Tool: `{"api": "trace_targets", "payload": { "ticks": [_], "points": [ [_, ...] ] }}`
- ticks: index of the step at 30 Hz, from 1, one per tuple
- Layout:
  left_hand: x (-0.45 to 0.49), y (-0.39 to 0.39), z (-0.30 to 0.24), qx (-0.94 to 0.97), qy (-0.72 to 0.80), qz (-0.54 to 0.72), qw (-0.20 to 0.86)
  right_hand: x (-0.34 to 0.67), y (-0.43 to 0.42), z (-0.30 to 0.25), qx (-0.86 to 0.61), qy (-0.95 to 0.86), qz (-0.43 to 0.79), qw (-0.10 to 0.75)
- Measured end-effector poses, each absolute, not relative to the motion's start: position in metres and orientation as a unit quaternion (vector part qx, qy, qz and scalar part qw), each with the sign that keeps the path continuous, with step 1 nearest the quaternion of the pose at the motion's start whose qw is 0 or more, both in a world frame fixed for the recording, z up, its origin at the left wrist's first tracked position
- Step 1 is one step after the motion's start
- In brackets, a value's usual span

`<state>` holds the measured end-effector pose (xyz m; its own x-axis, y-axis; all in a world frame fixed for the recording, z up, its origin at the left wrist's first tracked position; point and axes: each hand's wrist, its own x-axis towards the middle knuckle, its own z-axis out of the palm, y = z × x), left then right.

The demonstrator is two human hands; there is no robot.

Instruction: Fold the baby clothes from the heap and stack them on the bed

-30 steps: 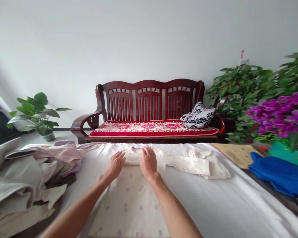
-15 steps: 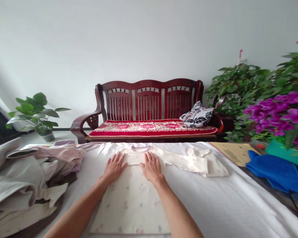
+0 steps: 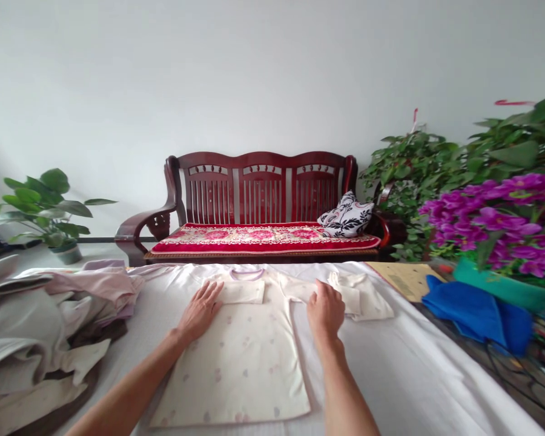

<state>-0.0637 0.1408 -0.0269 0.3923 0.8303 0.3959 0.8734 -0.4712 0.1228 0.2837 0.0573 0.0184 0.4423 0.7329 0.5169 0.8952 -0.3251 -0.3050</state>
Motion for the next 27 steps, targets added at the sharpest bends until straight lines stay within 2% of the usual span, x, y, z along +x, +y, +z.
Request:
{"api": "trace_targets", "payload": {
  "ticks": [4,10,16,19,22,25,27],
  "points": [
    [-0.064,0.142,-0.028,-0.835,-0.513,-0.197,0.029,0.310,0.041,0.030,-0.860,-0.392,-0.177,0.275],
    [-0.065,0.140,-0.025,-0.839,-0.508,-0.196,0.022,0.337,0.028,0.030,-0.919,-0.309,-0.123,0.214],
    [-0.065,0.140,-0.024,-0.841,-0.508,-0.183,0.023,0.337,0.029,0.034,-0.906,-0.323,-0.124,0.246],
    [-0.065,0.140,-0.023,-0.842,-0.509,-0.179,0.027,0.325,0.039,0.042,-0.886,-0.332,-0.079,0.314],
    [-0.065,0.139,-0.022,-0.840,-0.511,-0.179,0.032,0.299,0.054,0.046,-0.828,-0.365,-0.007,0.426],
    [-0.065,0.138,-0.022,-0.840,-0.509,-0.185,0.030,0.262,0.069,0.046,-0.686,-0.475,0.110,0.541],
    [-0.065,0.138,-0.022,-0.839,-0.508,-0.192,0.027,0.241,0.075,0.043,-0.574,-0.539,0.199,0.584]
  ]
}}
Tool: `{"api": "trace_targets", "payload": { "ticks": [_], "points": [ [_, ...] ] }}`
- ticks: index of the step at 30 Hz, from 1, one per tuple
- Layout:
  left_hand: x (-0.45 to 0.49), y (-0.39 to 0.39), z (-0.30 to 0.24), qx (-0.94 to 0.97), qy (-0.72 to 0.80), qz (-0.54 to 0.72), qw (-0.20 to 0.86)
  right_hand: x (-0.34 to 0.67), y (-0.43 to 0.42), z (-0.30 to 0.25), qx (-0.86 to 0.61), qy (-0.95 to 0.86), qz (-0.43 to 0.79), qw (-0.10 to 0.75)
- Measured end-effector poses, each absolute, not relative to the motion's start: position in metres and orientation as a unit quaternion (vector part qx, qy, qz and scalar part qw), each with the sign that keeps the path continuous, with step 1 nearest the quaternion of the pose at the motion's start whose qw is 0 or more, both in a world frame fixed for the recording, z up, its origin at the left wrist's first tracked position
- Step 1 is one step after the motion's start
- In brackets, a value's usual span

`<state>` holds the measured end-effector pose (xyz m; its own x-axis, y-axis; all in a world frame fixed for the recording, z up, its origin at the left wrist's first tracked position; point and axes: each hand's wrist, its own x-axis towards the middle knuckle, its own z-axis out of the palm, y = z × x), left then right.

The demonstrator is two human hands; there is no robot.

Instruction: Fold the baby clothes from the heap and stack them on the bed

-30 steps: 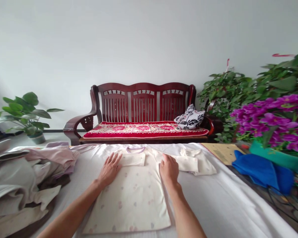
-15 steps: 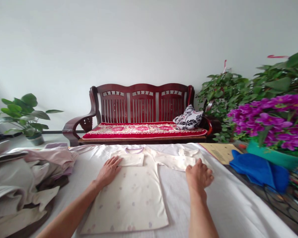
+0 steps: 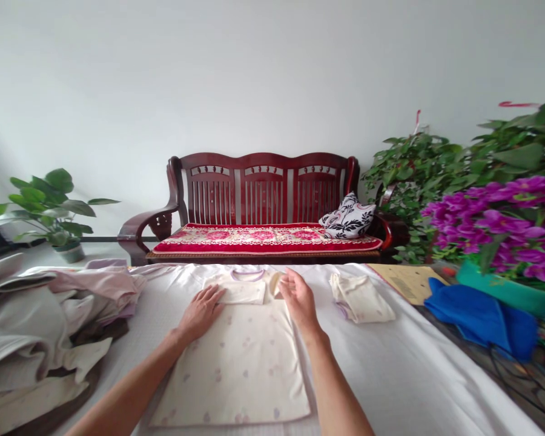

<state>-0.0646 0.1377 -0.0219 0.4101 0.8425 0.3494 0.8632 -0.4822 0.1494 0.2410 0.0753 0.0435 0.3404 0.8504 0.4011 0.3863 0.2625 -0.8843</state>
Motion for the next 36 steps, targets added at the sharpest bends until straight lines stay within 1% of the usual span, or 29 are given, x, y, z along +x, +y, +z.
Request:
{"api": "trace_targets", "payload": {
  "ticks": [2,5,10,13,17,20,25,30,36],
  "points": [
    [-0.065,0.138,-0.023,-0.837,-0.510,-0.196,0.025,0.232,0.079,0.038,-0.535,-0.540,0.233,0.607],
    [-0.066,0.138,-0.023,-0.838,-0.510,-0.194,0.025,0.243,0.080,0.023,-0.595,-0.488,0.198,0.607],
    [-0.062,0.135,-0.018,-0.833,-0.514,-0.199,0.049,0.283,0.078,-0.011,-0.714,-0.440,0.139,0.528],
    [-0.046,0.131,-0.010,-0.834,-0.506,-0.215,0.047,0.292,0.079,-0.024,-0.744,-0.444,0.123,0.484],
    [-0.002,0.126,0.005,-0.810,-0.535,-0.237,-0.031,0.292,0.082,-0.031,-0.748,-0.458,0.096,0.471],
    [0.035,0.125,0.018,-0.777,-0.583,-0.220,-0.088,0.292,0.083,-0.033,-0.753,-0.463,0.096,0.457],
    [0.076,0.134,0.025,-0.725,-0.644,-0.209,-0.129,0.292,0.084,-0.037,-0.752,-0.473,0.081,0.451],
    [0.089,0.142,0.016,-0.674,-0.671,-0.269,-0.154,0.290,0.083,-0.038,-0.756,-0.474,0.064,0.448],
    [0.071,0.161,0.016,-0.629,-0.656,-0.353,-0.222,0.286,0.079,-0.029,-0.746,-0.493,0.068,0.442]
  ]
}}
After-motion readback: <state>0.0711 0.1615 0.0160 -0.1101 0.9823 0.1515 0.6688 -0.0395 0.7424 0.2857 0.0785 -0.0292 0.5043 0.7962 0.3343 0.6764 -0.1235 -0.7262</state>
